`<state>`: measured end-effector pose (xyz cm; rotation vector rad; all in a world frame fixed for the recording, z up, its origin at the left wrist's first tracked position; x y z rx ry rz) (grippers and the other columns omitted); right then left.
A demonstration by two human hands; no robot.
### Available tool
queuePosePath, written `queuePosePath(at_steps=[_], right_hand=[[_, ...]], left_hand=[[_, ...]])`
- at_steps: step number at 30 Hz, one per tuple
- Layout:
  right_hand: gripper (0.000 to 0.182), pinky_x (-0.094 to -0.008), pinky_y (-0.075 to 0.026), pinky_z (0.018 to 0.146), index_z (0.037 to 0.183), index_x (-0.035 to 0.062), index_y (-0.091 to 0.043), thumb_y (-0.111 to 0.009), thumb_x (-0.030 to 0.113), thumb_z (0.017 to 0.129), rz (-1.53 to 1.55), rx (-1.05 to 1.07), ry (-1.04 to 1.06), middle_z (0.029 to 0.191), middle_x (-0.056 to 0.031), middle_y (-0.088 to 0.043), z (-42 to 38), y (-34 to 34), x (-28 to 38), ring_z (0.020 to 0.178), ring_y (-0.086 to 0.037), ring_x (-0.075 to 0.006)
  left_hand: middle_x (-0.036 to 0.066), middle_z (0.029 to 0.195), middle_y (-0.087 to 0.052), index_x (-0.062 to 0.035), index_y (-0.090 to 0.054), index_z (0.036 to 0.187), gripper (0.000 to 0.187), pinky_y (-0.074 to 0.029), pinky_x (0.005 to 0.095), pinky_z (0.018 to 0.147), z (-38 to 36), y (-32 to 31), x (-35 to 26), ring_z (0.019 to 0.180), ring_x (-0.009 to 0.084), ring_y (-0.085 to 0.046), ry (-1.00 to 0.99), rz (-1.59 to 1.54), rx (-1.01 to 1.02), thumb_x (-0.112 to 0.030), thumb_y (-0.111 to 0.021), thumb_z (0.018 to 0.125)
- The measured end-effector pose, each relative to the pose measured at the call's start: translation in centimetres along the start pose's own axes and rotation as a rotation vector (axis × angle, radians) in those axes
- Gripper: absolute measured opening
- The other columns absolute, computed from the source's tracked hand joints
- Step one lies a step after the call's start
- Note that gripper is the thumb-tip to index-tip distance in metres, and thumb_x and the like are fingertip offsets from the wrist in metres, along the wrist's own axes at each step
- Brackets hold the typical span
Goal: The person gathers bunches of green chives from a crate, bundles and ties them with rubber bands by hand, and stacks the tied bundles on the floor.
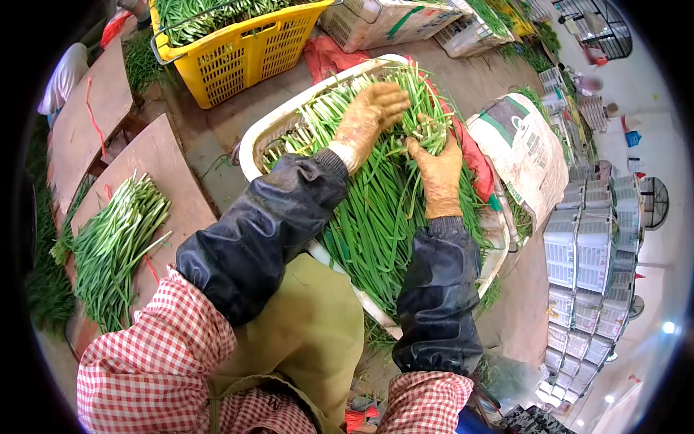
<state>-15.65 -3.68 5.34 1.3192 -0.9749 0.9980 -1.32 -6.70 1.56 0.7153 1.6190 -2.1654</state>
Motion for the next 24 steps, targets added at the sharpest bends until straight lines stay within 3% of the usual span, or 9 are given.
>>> queuePosePath(at_steps=[3,6,9,11,13,14,16,21,24], right_hand=[[0.064,-0.0327,-0.051,0.088,0.132,-0.0036,-0.048,-0.077,0.008,0.075,-0.031,-0.002,0.05,0.118,-0.0139,-0.061,0.3,1.4,1.3,0.101,-0.061,-0.0179],[0.073,-0.0355,-0.04,0.103,0.126,-0.0072,-0.052,-0.078,0.015,0.061,-0.715,-0.037,0.139,0.135,-0.0216,-0.048,-0.5,-1.5,1.2,0.123,-0.05,-0.0322],[0.075,-0.0358,-0.039,0.104,0.128,-0.0066,-0.05,-0.077,0.015,0.062,-0.73,0.014,0.177,0.14,-0.0225,-0.044,-0.4,-1.9,1.8,0.127,-0.047,-0.0332],[0.066,-0.0375,-0.043,0.098,0.123,-0.0024,-0.056,-0.077,0.015,0.062,-0.756,-0.029,0.217,0.129,-0.0229,-0.054,-0.9,-2.4,2.6,0.118,-0.055,-0.0329],[0.051,-0.0399,-0.048,0.09,0.109,0.0016,-0.065,-0.078,0.02,0.063,-0.709,0.055,-0.049,0.109,-0.0204,-0.066,-0.7,-2.7,2.3,0.101,-0.063,-0.0352],[0.039,-0.0417,-0.051,0.083,0.095,0.0045,-0.069,-0.078,0.026,0.063,-0.907,-0.039,0.06,0.09,-0.0179,-0.07,0.2,-2.5,1.2,0.087,-0.066,-0.0364],[0.039,-0.0415,-0.051,0.082,0.093,0.0047,-0.069,-0.078,0.028,0.063,-0.993,-0.077,0.059,0.092,-0.0181,-0.069,0.5,-2.8,0.7,0.088,-0.066,-0.0358],[0.048,-0.0417,-0.05,0.08,0.103,0.0031,-0.067,-0.077,0.031,0.065,-0.934,0.008,0.175,0.1,-0.0215,-0.066,-1.3,-3.5,1.8,0.092,-0.064,-0.0378],[0.052,-0.0428,-0.048,0.086,0.11,0.0032,-0.065,-0.074,0.029,0.066,-1.08,0.162,0.159,0.104,-0.0212,-0.064,-1.4,-4.3,1.9,0.098,-0.062,-0.0364]], left_hand=[[0.016,0.15,-0.034,-0.0056,-0.025,0.148,0.06,-0.023,0.0394,0.117,0.4,-1.8,2.7,0.139,0.0313,-0.033,0.107,0.004,-0.024,-0.023,-0.049,0.096],[0.017,0.148,-0.038,-0.0028,-0.029,0.147,0.05,-0.025,0.0327,0.115,-0.7,-2.1,0.8,0.139,0.0251,-0.034,-0.077,0.504,0.001,-0.017,-0.036,0.1],[0.017,0.149,-0.036,-0.0026,-0.027,0.148,0.053,-0.023,0.0326,0.115,-0.4,-2.7,0.3,0.14,0.0255,-0.033,-0.222,0.753,-0.058,-0.009,-0.037,0.097],[0.017,0.15,-0.035,-0.0025,-0.027,0.148,0.055,-0.023,0.0331,0.115,0.8,-2.0,0.8,0.14,0.0256,-0.033,-0.264,0.699,0.011,-0.003,-0.037,0.094],[0.016,0.149,-0.036,-0.0022,-0.031,0.147,0.06,-0.024,0.0325,0.115,1.0,-2.4,0.7,0.139,0.0256,-0.034,-0.208,0.564,0.052,0.004,-0.037,0.087],[0.017,0.145,-0.043,-0.0019,-0.038,0.142,0.057,-0.027,0.0313,0.113,1.3,-2.3,0.8,0.136,0.026,-0.038,-0.115,0.451,0.064,0.004,-0.038,0.085],[0.017,0.135,-0.053,-0.0023,-0.052,0.134,0.055,-0.033,0.0295,0.109,2.5,-0.9,1.7,0.128,0.0236,-0.047,-0.025,0.316,0.097,0.005,-0.039,0.081],[0.013,0.14,-0.05,-0.0066,-0.053,0.136,0.052,-0.026,0.0339,0.114,3.3,-0.6,2.1,0.131,0.0212,-0.041,0.143,0.403,0.16,-0.032,-0.041,0.092],[0.014,0.143,-0.046,-0.0049,-0.05,0.137,0.075,-0.022,0.0383,0.116,3.9,0.3,2.7,0.135,0.0227,-0.038,0.074,0.459,0.319,-0.063,-0.044,0.09]])
Point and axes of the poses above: each hand's wrist, its own z-axis towards the middle knuckle, its own y-axis out of the back of the hand, x = y × z, the point moved 7 cm from there along z, towards the middle knuckle
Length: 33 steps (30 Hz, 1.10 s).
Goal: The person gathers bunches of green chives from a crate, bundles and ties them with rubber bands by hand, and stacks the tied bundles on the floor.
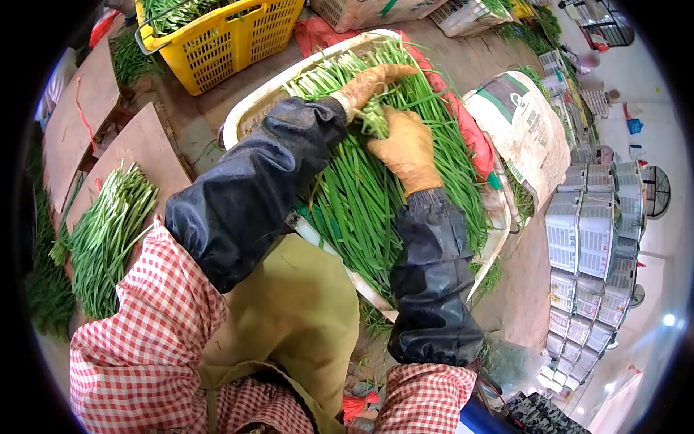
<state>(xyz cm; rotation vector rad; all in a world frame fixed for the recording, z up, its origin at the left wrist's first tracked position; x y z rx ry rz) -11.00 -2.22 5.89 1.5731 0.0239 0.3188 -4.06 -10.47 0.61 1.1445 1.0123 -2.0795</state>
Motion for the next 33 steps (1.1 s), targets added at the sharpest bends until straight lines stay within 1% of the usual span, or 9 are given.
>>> queuePosePath(at_steps=[1,2,7,9,14,15,19,25,33], right_hand=[[0.052,-0.043,-0.047,0.089,0.111,0.003,-0.065,-0.073,0.028,0.066,-0.054,0.105,0.049,0.104,-0.021,-0.064,0.0,-0.1,0.9,0.1,-0.061,-0.0359],[0.048,-0.0443,-0.046,0.089,0.107,0.005,-0.066,-0.073,0.026,0.065,-0.179,0.117,0.06,0.101,-0.0181,-0.065,-0.1,0.1,1.7,0.1,-0.06,-0.0341],[0.043,-0.0443,-0.045,0.083,0.104,0.0088,-0.067,-0.073,0.026,0.065,-0.367,0.216,0.054,0.096,-0.0117,-0.067,0.5,-0.9,1.7,0.097,-0.06,-0.0316],[0.037,-0.0433,-0.044,0.084,0.099,0.013,-0.07,-0.074,0.026,0.065,-0.261,0.072,0.111,0.097,-0.0074,-0.068,-0.9,0.2,1.8,0.099,-0.059,-0.0273],[0.043,-0.0441,-0.042,0.089,0.099,0.0091,-0.066,-0.077,0.022,0.06,-0.08,-0.13,0.212,0.097,-0.0088,-0.066,-5.6,3.3,1.5,0.098,-0.059,-0.0294],[0.043,-0.0441,-0.042,0.089,0.099,0.0091,-0.066,-0.077,0.022,0.06,-0.087,-0.127,0.202,0.097,-0.0088,-0.066,-6.6,3.4,0.5,0.098,-0.059,-0.0294],[0.031,-0.0269,-0.052,0.076,0.101,0.0049,-0.056,-0.069,-0.009,0.076,0.868,-0.306,-0.013,0.096,-0.0065,-0.063,-13.4,6.8,-2.3,0.088,-0.062,-0.0154],[0.025,-0.0345,-0.044,0.098,0.109,0.0004,-0.06,-0.064,0.016,0.09,0.906,-0.732,-0.297,0.108,-0.0122,-0.064,-32.0,20.2,-6.3,0.106,-0.06,-0.0215],[0.021,-0.0306,-0.053,0.077,0.099,-0.0064,-0.064,-0.064,0.01,0.086,0.805,-1.278,-0.739,0.093,-0.012,-0.067,-60.4,31.0,-5.5,0.083,-0.065,-0.0205]], left_hand=[[0.014,0.144,-0.045,-0.0037,-0.048,0.138,0.083,-0.021,0.0386,0.117,-0.1,0.5,0.5,0.136,0.0233,-0.037,-0.055,0.001,0.026,-0.069,-0.046,0.087],[0.013,0.132,-0.058,-0.0096,-0.057,0.132,0.043,-0.034,0.0327,0.109,0.7,1.1,1.6,0.124,0.0218,-0.051,-0.026,-0.006,-0.123,-0.025,-0.034,0.099],[0.014,0.134,-0.056,-0.0091,-0.057,0.131,0.045,-0.033,0.033,0.11,0.7,1.4,1.4,0.124,0.0242,-0.052,-0.103,0.196,0.012,-0.023,-0.03,0.099],[0.016,0.134,-0.055,-0.0118,-0.056,0.132,0.041,-0.034,0.0321,0.109,1.1,1.4,2.6,0.124,0.0253,-0.052,0.069,0.518,0.045,-0.019,-0.034,0.099],[0.022,0.141,-0.045,-0.0119,-0.051,0.135,0.042,-0.034,0.0426,0.111,0.8,-2.8,3.5,0.133,0.0389,-0.04,-0.175,1.719,0.346,-0.016,-0.043,0.094],[0.02,0.146,-0.041,-0.0104,-0.047,0.139,0.047,-0.026,0.0429,0.115,-0.4,-2.3,3.1,0.139,0.0361,-0.032,0.008,1.357,0.165,-0.028,-0.04,0.096],[0.016,0.152,-0.033,-0.0076,-0.039,0.144,0.052,-0.018,0.0399,0.119,-0.9,-2.7,5.3,0.143,0.0345,-0.024,0.016,1.625,0.218,-0.033,-0.034,0.1],[0.02,0.153,-0.028,-0.0077,-0.038,0.145,0.056,-0.019,0.04,0.118,-0.9,-2.7,5.1,0.144,0.0326,-0.023,0.012,1.631,0.202,-0.036,-0.037,0.097],[0.022,0.15,-0.034,-0.0053,-0.039,0.144,0.063,-0.026,0.0399,0.115,-3.3,-3.1,3.7,0.141,0.0339,-0.029,0.166,1.293,0.233,-0.042,-0.05,0.093]])
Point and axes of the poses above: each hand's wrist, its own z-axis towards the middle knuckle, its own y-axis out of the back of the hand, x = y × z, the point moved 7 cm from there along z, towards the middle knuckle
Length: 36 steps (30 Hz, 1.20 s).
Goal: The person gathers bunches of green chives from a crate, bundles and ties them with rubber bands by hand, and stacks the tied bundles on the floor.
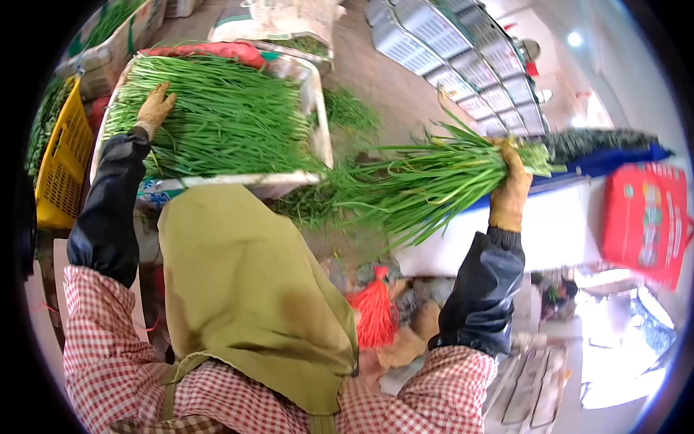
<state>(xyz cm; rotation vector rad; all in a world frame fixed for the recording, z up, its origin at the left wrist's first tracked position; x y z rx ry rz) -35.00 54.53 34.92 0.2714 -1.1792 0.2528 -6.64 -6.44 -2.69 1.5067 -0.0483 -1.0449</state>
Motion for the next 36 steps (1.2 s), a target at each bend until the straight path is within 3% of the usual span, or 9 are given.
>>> queuePosePath(at_steps=[7,8,11,16,18,20,26,32,36], right_hand=[[0.02,-0.0276,-0.051,0.061,0.093,-0.0044,-0.064,-0.068,0.009,0.079,-0.181,0.163,-0.056,0.08,-0.0081,-0.066,-5.6,0.0,-0.2,0.067,-0.064,-0.0167],[0.02,-0.0277,-0.051,0.061,0.093,-0.0035,-0.064,-0.069,0.01,0.079,-0.204,0.207,-0.087,0.08,-0.0078,-0.066,-6.4,-1.1,-0.5,0.067,-0.063,-0.0163],[0.023,-0.0277,-0.052,0.067,0.095,-0.0025,-0.063,-0.066,0.014,0.081,-0.133,0.343,-0.214,0.085,-0.0076,-0.065,-7.5,-3.9,-3.7,0.073,-0.063,-0.0163],[0.028,-0.0275,-0.053,0.066,0.102,-0.0053,-0.062,-0.065,0.016,0.084,-0.104,0.491,-0.003,0.089,-0.0107,-0.068,-6.0,-6.7,-7.0,0.071,-0.065,-0.0168],[0.032,-0.0286,-0.054,0.07,0.104,-0.0049,-0.061,-0.065,0.021,0.086,-0.11,0.552,0.306,0.095,-0.0119,-0.067,-5.6,-8.4,-7.0,0.076,-0.065,-0.0169],[0.037,-0.03,-0.054,0.073,0.108,-0.0034,-0.06,-0.066,0.026,0.087,0.496,0.458,-0.262,0.1,-0.0115,-0.066,-5.5,-10.5,-9.3,0.08,-0.065,-0.0172],[0.067,-0.032,-0.051,0.084,0.133,-0.0002,-0.046,-0.06,0.049,0.089,0.417,0.514,0.175,0.12,-0.0126,-0.058,-5.6,-12.8,-12.1,0.1,-0.061,-0.0196],[0.072,-0.0346,-0.052,0.087,0.128,0.0065,-0.054,-0.055,0.066,0.087,0.534,0.736,-0.663,0.113,-0.008,-0.063,-19.5,-11.7,-22.2,0.098,-0.061,-0.0201],[0.051,-0.0326,-0.05,0.088,0.129,0.0038,-0.053,-0.07,0.024,0.085,0.754,0.755,-0.899,0.11,-0.0086,-0.065,-26.3,-10.6,-22.0,0.1,-0.062,-0.0209]], left_hand=[[0.008,0.153,-0.035,-0.0102,-0.039,0.146,0.05,-0.021,0.0358,0.118,-20.1,4.2,-33.1,0.141,0.0209,-0.031,-0.857,-0.883,0.595,-0.033,-0.026,0.104],[0.007,0.154,-0.034,-0.0069,-0.035,0.147,0.057,-0.021,0.0385,0.118,-23.6,4.9,-36.8,0.144,0.0241,-0.026,-1.215,-0.519,0.288,-0.041,-0.034,0.102],[0.022,0.152,-0.027,-0.0106,-0.012,0.152,0.074,-0.019,0.041,0.119,-27.8,-1.5,-47.2,0.144,0.0316,-0.023,-0.554,-1.407,1.182,-0.049,-0.045,0.097],[0.007,0.127,-0.053,-0.0145,-0.012,0.153,0.102,-0.038,0.0308,0.104,-28.7,-1.5,-50.3,0.118,0.0181,-0.05,-0.546,-1.361,0.598,-0.034,-0.079,0.079],[0.003,0.12,-0.055,-0.01,-0.038,0.141,0.078,-0.044,0.028,0.094,-27.9,-2.0,-49.5,0.11,0.0131,-0.053,-0.326,-1.515,0.666,-0.022,-0.081,0.076],[0.004,0.116,-0.058,-0.0086,-0.048,0.134,0.064,-0.045,0.0286,0.093,-26.4,-3.5,-48.3,0.109,0.014,-0.054,-0.214,-1.435,0.601,-0.018,-0.077,0.078],[0.008,0.11,-0.062,-0.0075,-0.056,0.125,0.046,-0.048,0.0319,0.09,-23.9,-2.0,-45.6,0.103,0.0174,-0.059,-0.217,-1.484,0.281,-0.018,-0.071,0.083],[0.008,0.095,-0.068,-0.0057,-0.056,0.117,0.04,-0.054,0.0313,0.075,-21.0,-3.3,-43.1,0.083,0.0156,-0.065,-0.086,-1.498,0.264,-0.018,-0.072,0.082],[0.011,0.096,-0.07,-0.0005,-0.057,0.112,0.038,-0.056,0.0307,0.074,-19.3,-6.4,-41.8,0.082,0.0163,-0.067,-0.023,-1.444,0.348,-0.02,-0.071,0.084]])
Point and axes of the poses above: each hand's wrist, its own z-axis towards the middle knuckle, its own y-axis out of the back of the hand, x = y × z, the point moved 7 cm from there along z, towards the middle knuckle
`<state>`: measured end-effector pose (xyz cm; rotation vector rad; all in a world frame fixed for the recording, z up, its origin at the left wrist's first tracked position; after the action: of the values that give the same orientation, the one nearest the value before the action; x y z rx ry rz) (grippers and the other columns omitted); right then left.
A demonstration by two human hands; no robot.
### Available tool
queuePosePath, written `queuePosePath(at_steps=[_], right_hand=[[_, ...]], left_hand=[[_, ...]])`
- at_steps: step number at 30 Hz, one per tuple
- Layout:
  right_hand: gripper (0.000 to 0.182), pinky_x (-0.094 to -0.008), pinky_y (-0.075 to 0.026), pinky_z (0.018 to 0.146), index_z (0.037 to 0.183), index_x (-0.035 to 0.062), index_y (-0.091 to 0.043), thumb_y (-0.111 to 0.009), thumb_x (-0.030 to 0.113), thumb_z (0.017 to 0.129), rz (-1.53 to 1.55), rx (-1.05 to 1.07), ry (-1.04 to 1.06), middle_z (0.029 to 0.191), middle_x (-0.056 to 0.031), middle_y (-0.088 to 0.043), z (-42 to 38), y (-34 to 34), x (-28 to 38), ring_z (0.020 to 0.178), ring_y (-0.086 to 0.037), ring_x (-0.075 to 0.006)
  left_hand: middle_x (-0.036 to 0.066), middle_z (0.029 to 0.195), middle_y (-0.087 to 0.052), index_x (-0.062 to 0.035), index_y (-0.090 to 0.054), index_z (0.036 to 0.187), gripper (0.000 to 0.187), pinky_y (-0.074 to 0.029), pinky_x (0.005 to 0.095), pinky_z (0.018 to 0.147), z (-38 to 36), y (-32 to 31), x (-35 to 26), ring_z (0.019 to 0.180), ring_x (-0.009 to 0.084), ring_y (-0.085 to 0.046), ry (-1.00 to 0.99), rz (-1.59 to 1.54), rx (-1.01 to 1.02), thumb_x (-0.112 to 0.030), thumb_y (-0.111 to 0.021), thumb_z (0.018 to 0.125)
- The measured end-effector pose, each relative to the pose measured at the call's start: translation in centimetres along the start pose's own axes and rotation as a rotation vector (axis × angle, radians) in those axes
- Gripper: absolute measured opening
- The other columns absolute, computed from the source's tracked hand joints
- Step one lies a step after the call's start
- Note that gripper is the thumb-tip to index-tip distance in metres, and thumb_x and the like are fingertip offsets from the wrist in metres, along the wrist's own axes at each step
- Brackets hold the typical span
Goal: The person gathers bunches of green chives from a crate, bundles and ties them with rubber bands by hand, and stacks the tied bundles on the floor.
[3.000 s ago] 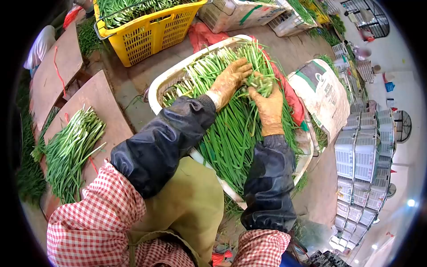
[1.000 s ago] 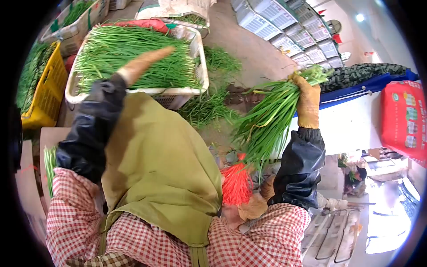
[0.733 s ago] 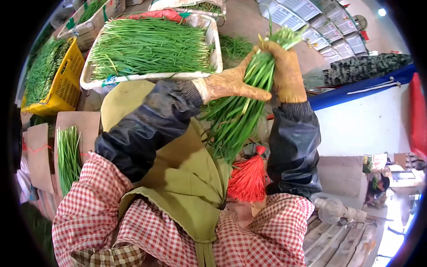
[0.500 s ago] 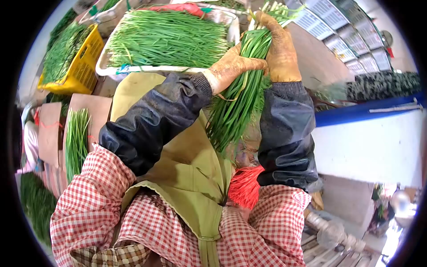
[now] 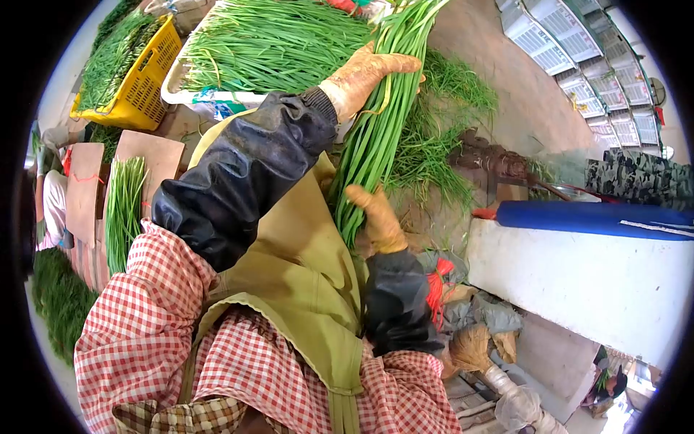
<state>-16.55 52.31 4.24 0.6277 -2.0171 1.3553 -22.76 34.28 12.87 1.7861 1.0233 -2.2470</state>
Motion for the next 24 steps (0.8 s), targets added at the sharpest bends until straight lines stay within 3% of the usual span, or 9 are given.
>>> queuePosePath(at_steps=[7,9,12,13,14,16,18,22,24], right_hand=[[0.033,-0.0286,-0.047,0.084,0.112,0.0029,-0.063,-0.071,0.015,0.081,-0.437,-0.261,-0.091,0.103,-0.0055,-0.066,-6.1,4.9,-1.7,0.098,-0.061,-0.0172],[0.015,-0.0259,-0.047,0.064,0.09,0.0039,-0.067,-0.066,0.016,0.082,-0.552,-0.538,-0.215,0.084,-0.0013,-0.062,-11.0,8.1,1.4,0.074,-0.059,-0.0103],[0.018,-0.0236,-0.042,0.054,0.087,0.0055,-0.062,-0.062,0.024,0.085,-1.02,-0.878,-0.308,0.067,0.0,-0.056,-19.2,12.7,9.6,0.06,-0.052,-0.0086],[0.018,-0.0305,-0.044,0.055,0.085,0.0049,-0.063,-0.062,0.023,0.082,-1.306,-0.984,-0.376,0.068,-0.0069,-0.061,-20.7,10.8,13.6,0.059,-0.057,-0.0166],[0.018,-0.0375,-0.046,0.055,0.082,0.0044,-0.065,-0.062,0.022,0.079,-1.596,-1.077,-0.439,0.07,-0.0137,-0.065,-21.8,9.2,16.7,0.059,-0.062,-0.0247],[0.017,-0.0398,-0.048,0.058,0.083,0.0047,-0.065,-0.061,0.021,0.08,-1.942,-0.996,-0.511,0.073,-0.0162,-0.067,-22.8,9.1,18.3,0.062,-0.064,-0.0287],[0.014,-0.0428,-0.052,0.063,0.084,0.0052,-0.066,-0.061,0.018,0.08,-2.321,-0.795,-0.647,0.08,-0.0187,-0.069,-20.5,10.5,16.7,0.071,-0.068,-0.0332],[0.011,-0.0472,-0.053,0.071,0.079,0.009,-0.07,-0.064,0.019,0.078,-2.385,-0.327,-0.89,0.083,-0.0172,-0.069,-13.7,25.9,3.9,0.08,-0.067,-0.0365],[0.013,-0.0469,-0.053,0.069,0.08,0.0117,-0.071,-0.062,0.02,0.08,-2.437,-0.414,-0.809,0.083,-0.0155,-0.07,-11.5,27.8,6.6,0.08,-0.068,-0.0338]], left_hand=[[0.013,0.097,-0.069,-0.0004,-0.06,0.112,0.042,-0.057,0.0328,0.075,-0.1,-4.4,6.2,0.082,0.0184,-0.068,0.143,-0.281,0.121,-0.024,-0.075,0.081],[0.011,0.099,-0.069,-0.0025,-0.061,0.11,0.046,-0.057,0.0349,0.077,-1.2,-6.2,8.0,0.084,0.0206,-0.068,0.214,-0.433,0.143,-0.028,-0.079,0.077],[0.016,0.129,-0.058,-0.0076,-0.057,0.13,0.068,-0.045,0.0428,0.101,-4.2,-8.3,11.1,0.117,0.0284,-0.055,0.339,-0.338,0.153,-0.049,-0.073,0.079],[0.016,0.129,-0.058,-0.0076,-0.057,0.13,0.068,-0.045,0.0428,0.101,-5.3,-7.9,12.9,0.117,0.0284,-0.055,0.347,-0.347,0.141,-0.049,-0.073,0.079],[0.016,0.134,-0.054,-0.0093,-0.051,0.135,0.072,-0.044,0.0411,0.102,-7.5,-8.6,17.0,0.119,0.028,-0.054,0.419,-0.137,0.427,-0.052,-0.071,0.08],[0.016,0.143,-0.047,-0.0128,-0.039,0.146,0.082,-0.042,0.0377,0.104,-13.1,-8.8,23.3,0.123,0.0271,-0.052,0.535,0.306,1.007,-0.057,-0.066,0.082],[0.015,0.132,-0.058,-0.0117,-0.053,0.137,0.08,-0.048,0.0339,0.093,-17.7,-5.1,20.6,0.107,0.0216,-0.063,0.987,0.54,1.145,-0.066,-0.062,0.078],[0.016,0.123,-0.063,-0.0114,-0.055,0.135,0.074,-0.052,0.036,0.082,-17.5,-6.2,19.3,0.096,0.023,-0.067,0.606,0.948,1.342,-0.063,-0.059,0.082],[0.014,0.122,-0.063,-0.0116,-0.06,0.129,0.068,-0.054,0.0392,0.075,-16.7,-3.7,19.0,0.093,0.0231,-0.066,0.991,0.681,0.854,-0.062,-0.059,0.083]])
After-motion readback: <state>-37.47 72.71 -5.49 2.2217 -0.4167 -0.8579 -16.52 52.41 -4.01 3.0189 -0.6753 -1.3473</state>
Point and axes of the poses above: each hand's wrist, its own z-axis towards the middle knuckle, its own y-axis out of the back of the hand, x = y × z, the point moved 7 cm from there along z, towards the middle knuckle
